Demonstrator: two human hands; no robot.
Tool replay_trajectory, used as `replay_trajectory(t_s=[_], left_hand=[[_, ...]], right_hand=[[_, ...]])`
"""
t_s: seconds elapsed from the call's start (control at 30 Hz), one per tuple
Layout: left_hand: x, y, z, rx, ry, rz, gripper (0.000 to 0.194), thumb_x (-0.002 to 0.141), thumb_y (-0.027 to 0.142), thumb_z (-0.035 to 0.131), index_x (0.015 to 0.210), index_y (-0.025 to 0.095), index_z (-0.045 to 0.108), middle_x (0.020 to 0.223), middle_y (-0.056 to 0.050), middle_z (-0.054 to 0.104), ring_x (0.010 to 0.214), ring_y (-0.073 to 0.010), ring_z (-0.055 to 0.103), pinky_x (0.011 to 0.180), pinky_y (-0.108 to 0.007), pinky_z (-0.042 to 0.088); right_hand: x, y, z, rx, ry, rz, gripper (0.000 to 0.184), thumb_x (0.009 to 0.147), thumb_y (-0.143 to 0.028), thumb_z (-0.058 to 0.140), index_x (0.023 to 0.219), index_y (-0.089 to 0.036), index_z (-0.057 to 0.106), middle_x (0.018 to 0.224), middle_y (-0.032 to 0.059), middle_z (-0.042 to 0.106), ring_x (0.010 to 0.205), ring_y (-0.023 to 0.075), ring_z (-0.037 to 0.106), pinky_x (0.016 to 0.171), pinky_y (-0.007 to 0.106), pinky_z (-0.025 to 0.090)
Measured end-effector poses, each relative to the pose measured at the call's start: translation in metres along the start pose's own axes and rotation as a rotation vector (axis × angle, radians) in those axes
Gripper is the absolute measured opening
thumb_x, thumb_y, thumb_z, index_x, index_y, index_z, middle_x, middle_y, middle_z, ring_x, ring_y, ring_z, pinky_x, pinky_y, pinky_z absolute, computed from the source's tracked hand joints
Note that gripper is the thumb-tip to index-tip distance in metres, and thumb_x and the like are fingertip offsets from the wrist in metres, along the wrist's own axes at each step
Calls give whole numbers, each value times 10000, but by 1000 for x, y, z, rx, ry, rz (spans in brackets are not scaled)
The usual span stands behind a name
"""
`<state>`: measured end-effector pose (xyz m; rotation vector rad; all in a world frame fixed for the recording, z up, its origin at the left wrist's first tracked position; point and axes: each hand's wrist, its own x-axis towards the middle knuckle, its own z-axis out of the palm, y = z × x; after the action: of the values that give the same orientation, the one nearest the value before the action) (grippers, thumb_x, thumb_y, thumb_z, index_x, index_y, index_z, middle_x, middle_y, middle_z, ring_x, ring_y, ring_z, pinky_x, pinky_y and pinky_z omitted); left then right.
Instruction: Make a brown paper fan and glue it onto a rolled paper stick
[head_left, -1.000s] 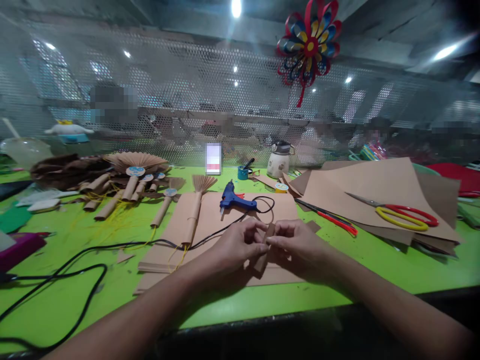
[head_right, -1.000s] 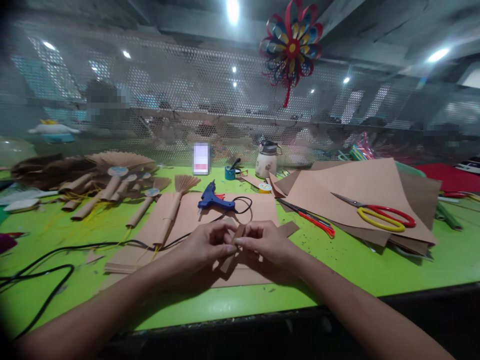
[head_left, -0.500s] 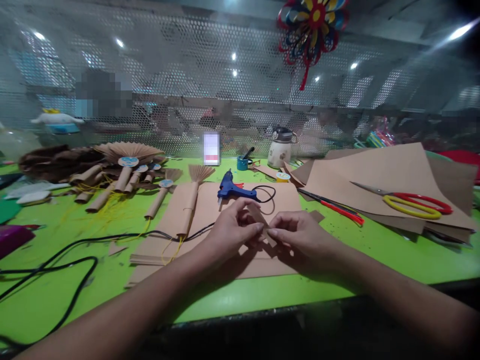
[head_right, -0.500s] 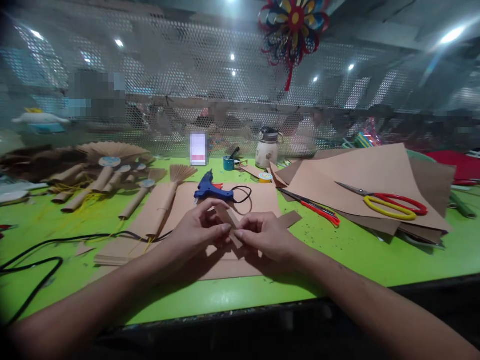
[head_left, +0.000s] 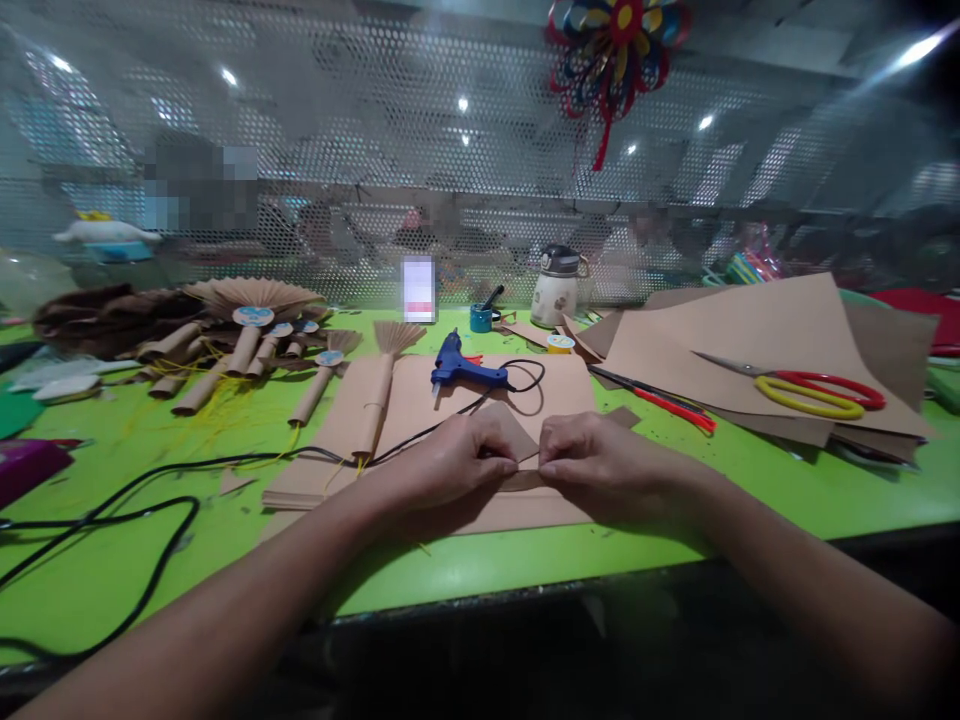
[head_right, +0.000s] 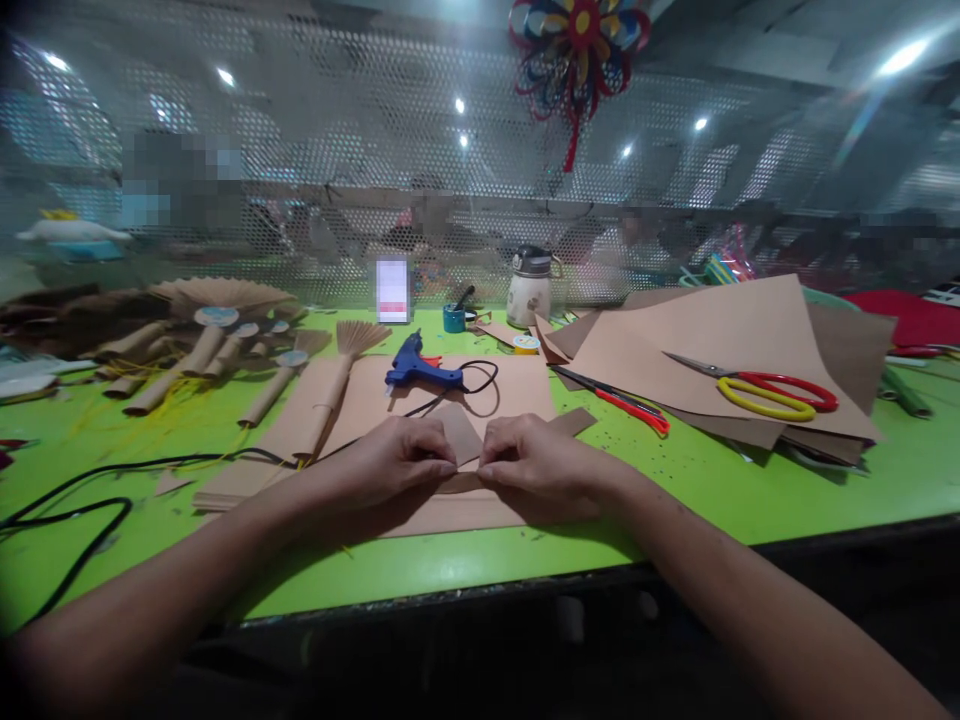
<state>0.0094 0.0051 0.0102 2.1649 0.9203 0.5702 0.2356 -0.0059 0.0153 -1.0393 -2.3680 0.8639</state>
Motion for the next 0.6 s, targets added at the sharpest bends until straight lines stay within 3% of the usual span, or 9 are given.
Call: replay_trajectory(t_s=[0.2, 0.33, 0.47, 0.6], left_hand=[[0, 2, 3, 221, -15, 129, 249, 862, 341, 539, 761, 204, 721, 705, -18, 621, 674, -150, 524, 580, -248, 339], [0, 1, 8, 334, 19, 177, 218, 873, 296, 546, 756, 189, 696, 726, -27, 605, 704, -150, 529, 608, -251, 359], [0, 1, 12, 409, 61, 266, 214, 884, 262, 536, 740, 173, 667, 775, -38, 592, 760, -152, 532, 651, -254, 391], [2, 1, 17, 463, 87, 348, 209, 894, 216, 504, 759, 163, 653, 821, -52, 609, 802, -159, 534, 695, -268, 405]], right_hand=[[-2, -3, 1, -51, 4, 46, 126, 836, -181, 583, 769, -165, 688, 735, 22, 639, 713, 149, 575, 624, 234, 415], [-3, -11, 1, -98, -10, 69, 132, 847, -180, 580, 785, -158, 695, 737, 20, 655, 700, 141, 577, 628, 235, 416], [-3, -9, 5, -152, 23, -15, 147, 881, -228, 572, 883, -160, 702, 803, 33, 664, 726, 136, 576, 646, 234, 419], [-1, -3, 13, -233, 71, -159, 142, 893, -209, 559, 844, -160, 682, 808, 46, 643, 746, 142, 564, 666, 245, 415]])
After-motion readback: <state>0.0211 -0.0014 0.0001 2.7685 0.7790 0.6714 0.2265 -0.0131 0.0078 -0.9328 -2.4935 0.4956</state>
